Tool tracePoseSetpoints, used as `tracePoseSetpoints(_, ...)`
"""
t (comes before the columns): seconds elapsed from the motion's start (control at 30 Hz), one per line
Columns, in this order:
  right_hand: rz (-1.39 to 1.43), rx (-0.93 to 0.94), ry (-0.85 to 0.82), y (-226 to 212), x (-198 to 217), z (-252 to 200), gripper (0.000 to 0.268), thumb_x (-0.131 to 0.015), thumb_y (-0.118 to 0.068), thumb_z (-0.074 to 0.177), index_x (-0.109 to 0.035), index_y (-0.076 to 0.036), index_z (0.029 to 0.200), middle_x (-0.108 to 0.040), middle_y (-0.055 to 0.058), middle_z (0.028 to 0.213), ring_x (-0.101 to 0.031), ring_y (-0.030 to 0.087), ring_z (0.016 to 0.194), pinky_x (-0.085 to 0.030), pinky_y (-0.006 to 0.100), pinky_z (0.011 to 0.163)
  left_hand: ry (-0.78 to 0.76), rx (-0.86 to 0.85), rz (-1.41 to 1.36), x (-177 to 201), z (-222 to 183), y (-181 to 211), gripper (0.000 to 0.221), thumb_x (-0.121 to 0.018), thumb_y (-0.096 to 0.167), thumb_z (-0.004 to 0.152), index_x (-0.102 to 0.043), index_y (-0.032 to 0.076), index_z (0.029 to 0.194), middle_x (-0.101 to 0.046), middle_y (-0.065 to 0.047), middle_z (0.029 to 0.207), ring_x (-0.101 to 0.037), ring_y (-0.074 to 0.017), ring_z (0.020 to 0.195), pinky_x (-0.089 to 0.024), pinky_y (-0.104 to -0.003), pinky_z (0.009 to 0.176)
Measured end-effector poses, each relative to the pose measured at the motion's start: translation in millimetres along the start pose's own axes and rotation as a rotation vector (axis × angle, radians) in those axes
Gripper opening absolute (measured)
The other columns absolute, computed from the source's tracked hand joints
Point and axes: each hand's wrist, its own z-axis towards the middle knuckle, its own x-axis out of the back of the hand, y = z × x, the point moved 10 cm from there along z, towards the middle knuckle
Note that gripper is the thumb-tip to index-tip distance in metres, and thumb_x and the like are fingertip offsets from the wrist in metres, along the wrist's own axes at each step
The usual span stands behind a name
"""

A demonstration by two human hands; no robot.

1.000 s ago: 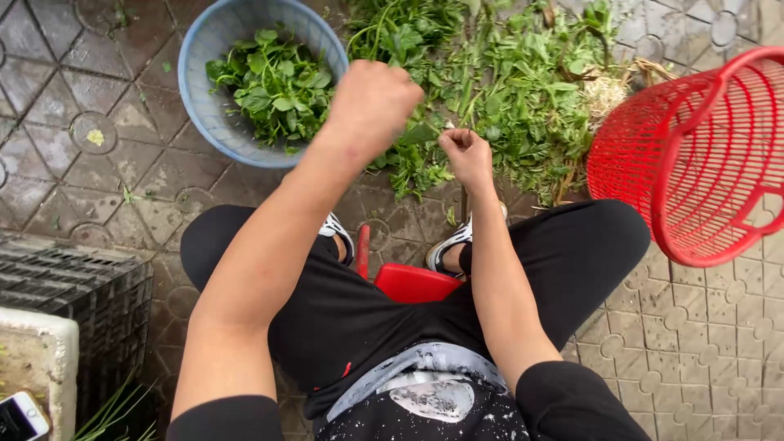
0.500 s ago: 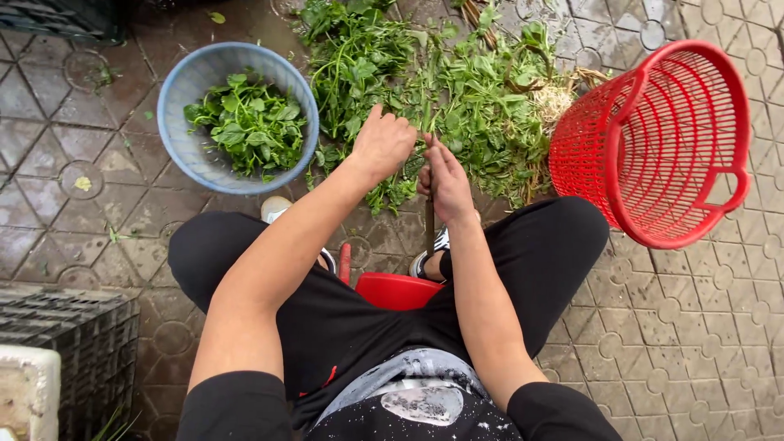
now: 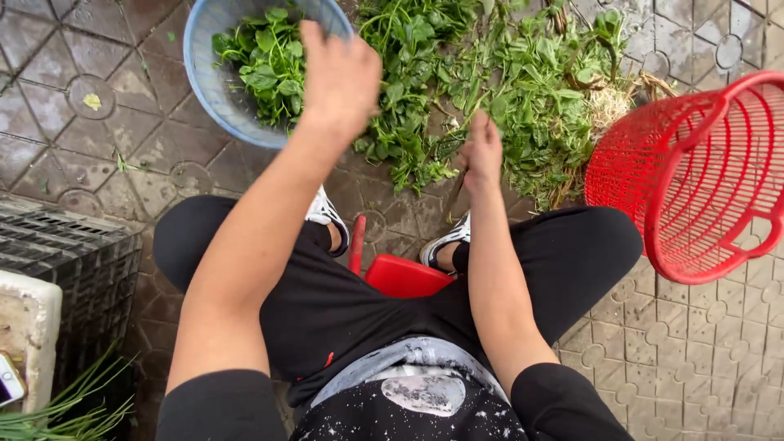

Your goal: Stripping leaves from vegetable stems and collecting them in a bowl using hands and a small knife

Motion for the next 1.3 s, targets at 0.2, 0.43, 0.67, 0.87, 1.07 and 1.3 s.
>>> tracePoseSetpoints(0.2,-0.949,0.514,-0.090,90.9,-107.5,85.4,0.022,-0.056,-0.025,0.099,-0.073,-0.019,0.111,-0.063,0.009,0.100,-0.064,0.036,0.092,-0.048,0.054,0.068,-0.121,0.026,-0.404,-28.4,-6.9,-43.8,0.093,-0.075,0.056,0.085,-0.038,0.008,0.155,-0.038,-0.023,0.160,-0.046,-0.0432,0.138,-0.025,-0.069,0.113)
tracePoseSetpoints(0.43,-1.482,0.467,-0.289,109.7,-143.1,122.1,0.008,-0.055,-0.017,0.099,-0.060,-0.011,0.103,-0.052,0.014,0.110,-0.061,0.045,0.071,-0.049,0.059,0.059,-0.066,-0.104,-0.503,-13.4,-11.9,-22.6,0.086,-0.078,0.053,0.087,-0.045,0.008,0.152,-0.065,-0.020,0.125,-0.067,-0.0451,0.108,-0.048,-0.060,0.090)
tracePoseSetpoints(0.67,-0.969,0.431,-0.274,42.6,-45.8,81.7,0.010,-0.066,-0.023,0.092,-0.066,-0.013,0.095,-0.069,0.008,0.084,-0.060,0.029,0.075,-0.044,0.043,0.066,0.010,-0.195,-0.452,-5.4,9.4,18.2,0.062,-0.076,0.046,0.092,-0.055,0.009,0.136,-0.068,-0.016,0.115,-0.069,-0.0440,0.098,-0.051,-0.060,0.082)
tracePoseSetpoints(0.87,-0.205,0.480,-0.242,-2.7,8.3,15.0,0.014,-0.077,-0.013,0.093,-0.070,-0.009,0.105,-0.069,0.001,0.090,-0.062,0.010,0.081,-0.050,0.024,0.069,-0.076,-0.340,-0.478,-43.3,21.9,114.8,0.024,-0.075,0.036,0.088,-0.080,0.014,0.094,-0.077,-0.010,0.092,-0.076,-0.0366,0.091,-0.057,-0.053,0.075)
tracePoseSetpoints(1.07,0.317,0.414,-0.049,-19.4,40.7,-38.4,0.017,-0.075,-0.019,0.097,-0.067,-0.005,0.103,-0.051,-0.003,0.077,-0.046,0.005,0.055,-0.036,0.016,0.042,-0.286,-0.315,-0.888,-59.5,8.8,150.7,0.028,-0.070,0.035,0.094,-0.079,0.009,0.101,-0.078,-0.019,0.096,-0.073,-0.0429,0.103,-0.057,-0.056,0.086)
tracePoseSetpoints(1.3,0.392,0.134,-0.290,-0.7,7.9,-51.3,0.058,-0.053,-0.054,0.105,-0.057,-0.011,0.143,-0.049,0.001,0.101,-0.048,0.008,0.062,-0.039,0.018,0.049,-0.234,-0.252,-0.783,-93.0,23.1,139.2,0.025,-0.062,0.034,0.097,-0.078,0.015,0.094,-0.076,-0.014,0.085,-0.075,-0.0384,0.093,-0.060,-0.051,0.080)
